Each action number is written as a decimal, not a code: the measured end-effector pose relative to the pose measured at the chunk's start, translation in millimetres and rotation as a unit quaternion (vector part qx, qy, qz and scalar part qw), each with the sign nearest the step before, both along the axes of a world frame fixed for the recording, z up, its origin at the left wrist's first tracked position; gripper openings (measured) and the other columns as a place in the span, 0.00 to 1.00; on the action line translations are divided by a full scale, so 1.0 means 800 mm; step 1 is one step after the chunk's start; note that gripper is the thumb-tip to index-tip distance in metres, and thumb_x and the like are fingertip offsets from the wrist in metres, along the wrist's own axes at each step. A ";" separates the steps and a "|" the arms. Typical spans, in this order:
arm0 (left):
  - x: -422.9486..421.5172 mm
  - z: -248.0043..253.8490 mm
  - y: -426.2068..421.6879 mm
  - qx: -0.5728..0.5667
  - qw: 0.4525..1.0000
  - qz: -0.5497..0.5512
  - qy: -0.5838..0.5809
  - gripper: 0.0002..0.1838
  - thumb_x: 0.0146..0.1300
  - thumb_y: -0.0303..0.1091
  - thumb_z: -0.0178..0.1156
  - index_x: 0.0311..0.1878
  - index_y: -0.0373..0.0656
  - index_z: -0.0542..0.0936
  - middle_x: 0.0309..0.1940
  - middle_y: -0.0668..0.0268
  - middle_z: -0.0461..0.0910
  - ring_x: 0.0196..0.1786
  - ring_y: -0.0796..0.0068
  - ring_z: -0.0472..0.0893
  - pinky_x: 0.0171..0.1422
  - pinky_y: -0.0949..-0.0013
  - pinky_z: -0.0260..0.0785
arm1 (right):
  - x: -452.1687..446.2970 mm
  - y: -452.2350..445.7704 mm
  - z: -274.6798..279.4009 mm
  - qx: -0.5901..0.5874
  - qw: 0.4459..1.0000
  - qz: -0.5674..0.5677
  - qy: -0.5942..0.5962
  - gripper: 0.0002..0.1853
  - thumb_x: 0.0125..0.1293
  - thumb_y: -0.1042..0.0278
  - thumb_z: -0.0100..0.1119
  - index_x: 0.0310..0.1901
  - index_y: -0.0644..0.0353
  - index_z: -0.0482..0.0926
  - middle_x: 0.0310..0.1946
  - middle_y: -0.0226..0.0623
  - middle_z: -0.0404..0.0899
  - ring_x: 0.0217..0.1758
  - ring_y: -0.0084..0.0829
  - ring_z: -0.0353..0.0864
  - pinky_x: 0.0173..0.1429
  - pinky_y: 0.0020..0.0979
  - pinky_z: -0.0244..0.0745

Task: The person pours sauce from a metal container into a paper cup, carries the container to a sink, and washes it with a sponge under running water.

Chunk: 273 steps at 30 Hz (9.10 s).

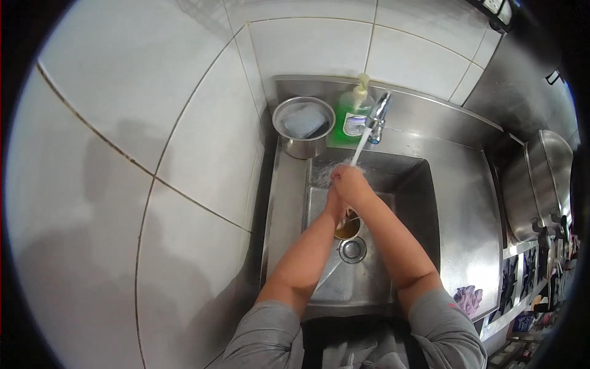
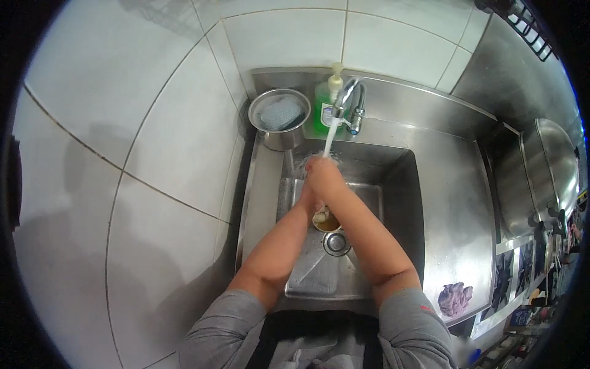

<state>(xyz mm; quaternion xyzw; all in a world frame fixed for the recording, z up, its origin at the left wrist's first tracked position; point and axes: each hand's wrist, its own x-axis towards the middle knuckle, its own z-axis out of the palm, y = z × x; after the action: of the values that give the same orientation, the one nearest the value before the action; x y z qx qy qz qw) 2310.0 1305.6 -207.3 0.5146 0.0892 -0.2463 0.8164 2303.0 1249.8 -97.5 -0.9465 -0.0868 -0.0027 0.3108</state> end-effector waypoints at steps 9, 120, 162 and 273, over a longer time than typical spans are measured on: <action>0.003 -0.008 -0.014 0.120 0.969 -0.068 -0.205 0.29 0.60 0.53 0.57 0.59 0.43 0.71 0.27 0.66 0.80 0.18 0.74 0.72 0.18 0.68 0.60 | 0.138 0.099 0.105 -0.126 0.982 0.096 -0.098 0.21 0.55 0.73 0.54 0.54 0.56 0.75 0.52 0.51 0.73 0.57 0.54 0.71 0.60 0.45 0.68; -0.138 -0.065 -0.003 -0.078 0.942 -0.047 0.324 0.14 0.70 0.40 0.45 0.50 0.44 0.74 0.43 0.59 0.77 0.41 0.66 0.79 0.40 0.66 0.75 | -0.260 -0.137 -0.025 0.305 0.901 -0.201 0.233 0.31 0.42 0.61 0.68 0.52 0.59 0.75 0.47 0.45 0.79 0.53 0.43 0.78 0.56 0.38 0.71; -0.192 0.051 -0.049 0.030 0.975 -0.163 0.151 0.06 0.68 0.39 0.43 0.39 0.52 0.68 0.18 0.77 0.61 0.14 0.85 0.56 0.14 0.77 0.44 | -0.161 -0.143 -0.122 0.562 0.722 -0.371 0.162 0.16 0.47 0.62 0.71 0.35 0.64 0.83 0.35 0.40 0.81 0.35 0.33 0.79 0.41 0.36 0.75; -0.156 0.053 -0.025 0.042 0.965 -0.243 0.091 0.06 0.68 0.39 0.48 0.36 0.52 0.68 0.15 0.77 0.59 0.12 0.87 0.56 0.13 0.80 0.45 | -0.176 -0.147 -0.069 0.590 0.730 -0.273 0.211 0.11 0.50 0.64 0.67 0.32 0.62 0.82 0.28 0.36 0.81 0.31 0.28 0.78 0.38 0.33 0.73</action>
<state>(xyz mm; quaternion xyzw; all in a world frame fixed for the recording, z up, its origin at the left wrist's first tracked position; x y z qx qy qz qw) 2185.5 1285.9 -165.3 0.5298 0.0452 -0.4789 0.6985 2162.4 1131.9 -152.4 -0.5315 0.2626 0.0614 0.8030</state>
